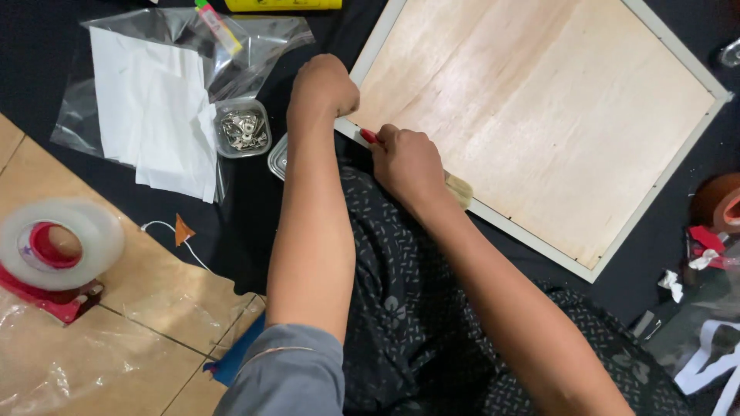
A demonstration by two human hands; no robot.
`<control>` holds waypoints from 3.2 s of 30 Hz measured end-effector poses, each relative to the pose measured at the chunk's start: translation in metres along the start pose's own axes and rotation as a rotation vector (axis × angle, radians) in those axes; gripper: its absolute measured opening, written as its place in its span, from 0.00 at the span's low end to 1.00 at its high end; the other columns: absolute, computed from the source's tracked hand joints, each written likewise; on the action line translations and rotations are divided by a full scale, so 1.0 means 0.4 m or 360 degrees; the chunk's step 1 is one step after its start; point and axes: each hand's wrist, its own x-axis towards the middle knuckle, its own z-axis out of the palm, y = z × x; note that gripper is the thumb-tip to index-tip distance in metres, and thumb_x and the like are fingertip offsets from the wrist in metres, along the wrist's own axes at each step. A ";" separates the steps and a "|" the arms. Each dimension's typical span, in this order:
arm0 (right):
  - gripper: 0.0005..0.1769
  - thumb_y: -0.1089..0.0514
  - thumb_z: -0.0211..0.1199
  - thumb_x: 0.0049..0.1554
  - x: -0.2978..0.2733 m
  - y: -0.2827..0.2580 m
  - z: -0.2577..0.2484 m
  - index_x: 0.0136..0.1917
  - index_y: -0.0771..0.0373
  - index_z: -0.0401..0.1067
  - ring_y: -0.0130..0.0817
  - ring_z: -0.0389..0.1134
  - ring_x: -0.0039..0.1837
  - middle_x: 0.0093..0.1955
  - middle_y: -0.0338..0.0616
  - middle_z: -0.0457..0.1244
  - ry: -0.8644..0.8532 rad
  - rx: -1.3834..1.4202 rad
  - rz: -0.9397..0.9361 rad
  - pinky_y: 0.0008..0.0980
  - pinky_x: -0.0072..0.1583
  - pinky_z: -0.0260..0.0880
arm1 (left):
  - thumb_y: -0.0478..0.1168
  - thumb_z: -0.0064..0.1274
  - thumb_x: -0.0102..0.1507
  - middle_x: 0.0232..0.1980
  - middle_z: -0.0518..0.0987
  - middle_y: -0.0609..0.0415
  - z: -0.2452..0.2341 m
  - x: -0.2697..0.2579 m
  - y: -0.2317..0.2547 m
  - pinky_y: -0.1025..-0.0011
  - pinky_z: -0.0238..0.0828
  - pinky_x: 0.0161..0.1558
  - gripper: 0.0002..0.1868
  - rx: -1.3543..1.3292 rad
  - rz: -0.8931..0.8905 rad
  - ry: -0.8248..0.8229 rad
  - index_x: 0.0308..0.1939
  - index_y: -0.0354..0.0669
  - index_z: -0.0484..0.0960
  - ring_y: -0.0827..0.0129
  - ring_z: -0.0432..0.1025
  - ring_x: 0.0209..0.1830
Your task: Assembling a picture frame by inserting a wooden backing and sealing it with tape.
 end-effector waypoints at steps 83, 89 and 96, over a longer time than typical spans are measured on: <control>0.20 0.70 0.53 0.73 -0.563 0.760 -0.484 0.75 0.60 0.58 0.29 0.69 0.50 0.54 0.45 0.66 0.1202 0.1083 0.0515 0.25 0.54 0.75 | 0.43 0.63 0.60 0.60 0.73 0.43 0.241 -0.417 0.506 0.57 0.72 0.55 0.36 0.0014 0.1709 0.0377 0.69 0.38 0.67 0.51 0.70 0.57; 0.17 0.71 0.55 0.59 -0.573 0.893 -0.454 0.61 0.70 0.71 0.39 0.73 0.52 0.56 0.53 0.68 0.1690 0.2569 0.0732 0.28 0.57 0.76 | 0.50 0.67 0.51 0.76 0.59 0.39 0.447 -0.407 0.505 0.55 0.54 0.72 0.50 0.0424 0.1941 0.0052 0.74 0.45 0.63 0.45 0.52 0.78; 0.35 0.66 0.63 0.62 -0.540 0.924 -0.471 0.79 0.75 0.58 0.43 0.63 0.74 0.76 0.65 0.57 0.1272 0.3604 -0.0339 0.31 0.80 0.66 | 0.66 0.75 0.30 0.84 0.39 0.35 0.522 -0.330 0.483 0.39 0.24 0.75 0.81 0.0958 0.1935 0.0015 0.81 0.50 0.49 0.33 0.30 0.82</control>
